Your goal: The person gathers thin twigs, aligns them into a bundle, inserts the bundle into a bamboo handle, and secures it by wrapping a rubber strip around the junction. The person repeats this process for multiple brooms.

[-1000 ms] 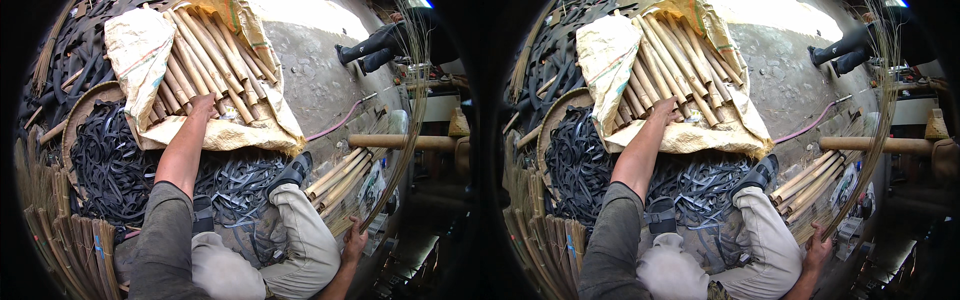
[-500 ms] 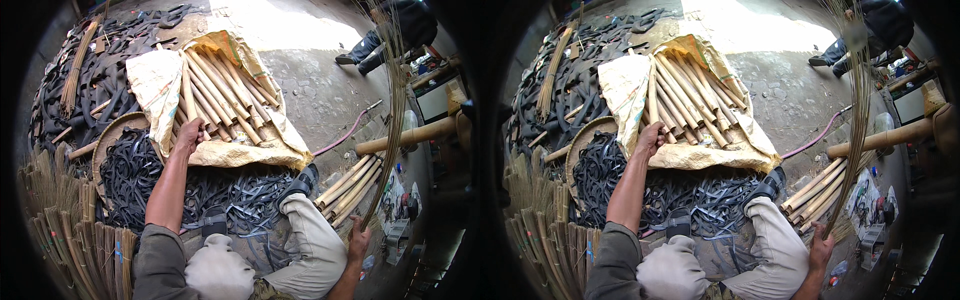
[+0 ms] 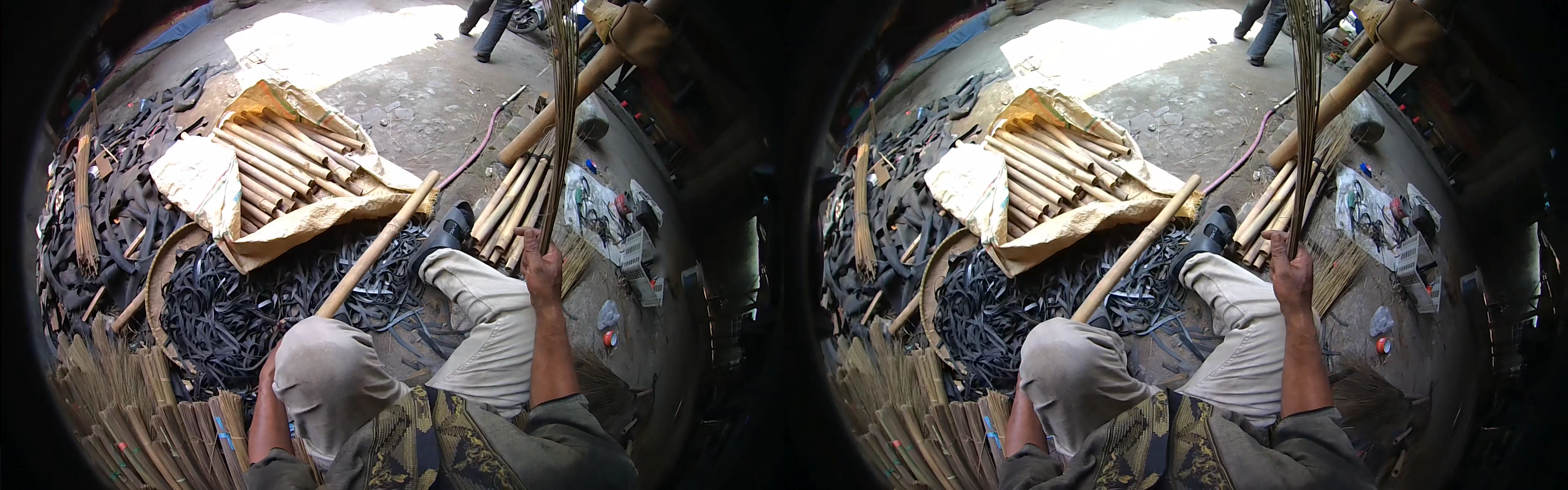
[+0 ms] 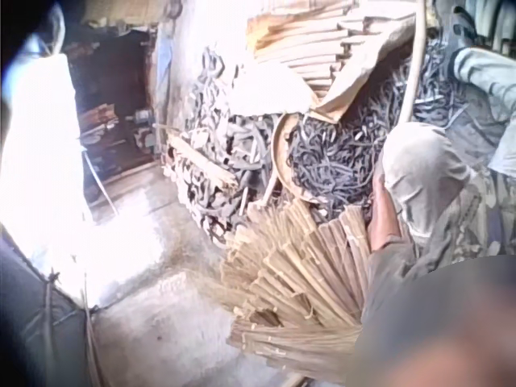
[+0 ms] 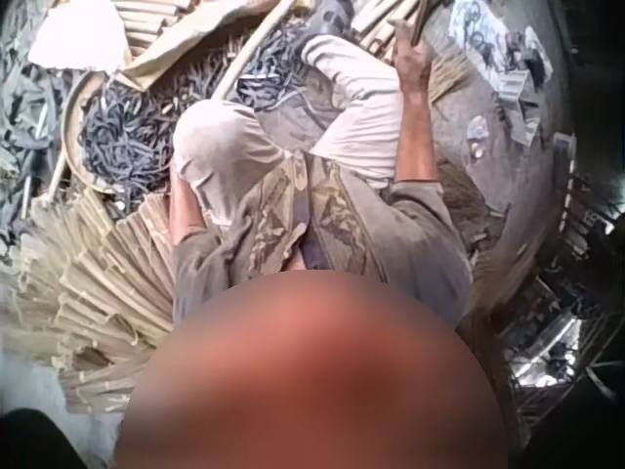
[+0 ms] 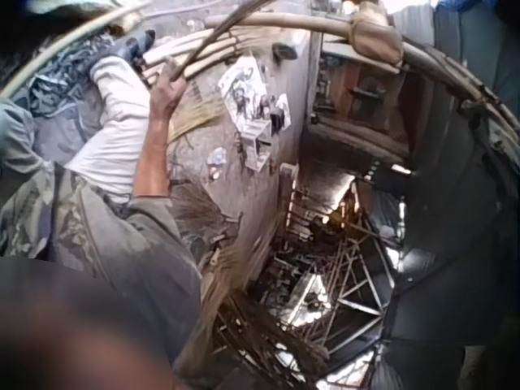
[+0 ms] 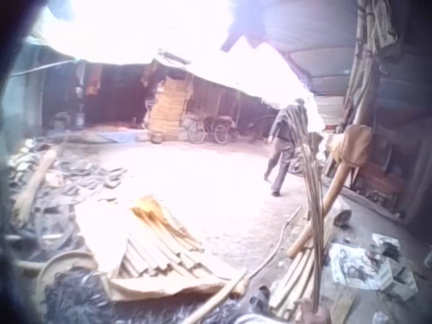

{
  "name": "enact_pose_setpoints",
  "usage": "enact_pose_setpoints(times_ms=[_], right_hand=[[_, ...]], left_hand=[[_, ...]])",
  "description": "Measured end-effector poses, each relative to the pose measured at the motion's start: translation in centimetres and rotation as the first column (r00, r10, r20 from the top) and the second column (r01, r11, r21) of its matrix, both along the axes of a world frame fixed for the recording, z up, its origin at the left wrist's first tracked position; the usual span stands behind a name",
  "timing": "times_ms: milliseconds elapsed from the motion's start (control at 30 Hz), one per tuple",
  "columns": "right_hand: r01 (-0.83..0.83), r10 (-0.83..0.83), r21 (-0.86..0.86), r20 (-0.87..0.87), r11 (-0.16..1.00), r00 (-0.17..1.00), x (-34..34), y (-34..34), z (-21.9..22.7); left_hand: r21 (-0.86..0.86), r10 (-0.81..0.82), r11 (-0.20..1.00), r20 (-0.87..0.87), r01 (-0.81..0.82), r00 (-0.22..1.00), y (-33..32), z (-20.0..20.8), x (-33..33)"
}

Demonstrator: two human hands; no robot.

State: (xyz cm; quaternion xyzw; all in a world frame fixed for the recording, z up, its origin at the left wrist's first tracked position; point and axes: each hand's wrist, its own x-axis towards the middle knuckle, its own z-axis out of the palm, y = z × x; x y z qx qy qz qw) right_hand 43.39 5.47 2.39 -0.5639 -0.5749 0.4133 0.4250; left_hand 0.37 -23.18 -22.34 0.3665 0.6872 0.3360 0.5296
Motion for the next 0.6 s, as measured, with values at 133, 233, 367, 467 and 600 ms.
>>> enact_pose_setpoints(times_ms=[133,233,367,467,600], right_hand=[[-0.054,0.055,0.021,-0.067,0.998,0.996,-2.0,-1.1,1.9],[-0.123,0.125,0.055,-0.018,0.991,0.992,-3.5,-1.7,2.2],[-0.224,0.222,0.077,0.037,0.972,0.974,-6.7,-2.4,1.2],[-0.321,0.291,0.141,0.202,0.936,0.935,-10.3,-2.7,-0.5],[-0.551,0.492,0.133,0.315,0.824,0.812,-17.3,-1.6,-3.5]], left_hand=[[-0.051,0.092,0.995,0.078,-0.088,0.993,-1.9,-2.4,-0.2],[-0.026,0.231,0.973,0.173,-0.230,0.957,-0.4,-2.9,-1.2],[0.036,0.459,0.861,0.375,-0.507,0.806,4.2,-1.9,-1.7],[0.029,0.563,0.737,0.526,-0.676,0.637,7.3,0.1,-0.3],[-0.002,0.515,0.407,0.826,-0.913,0.228,12.0,3.4,1.6]])
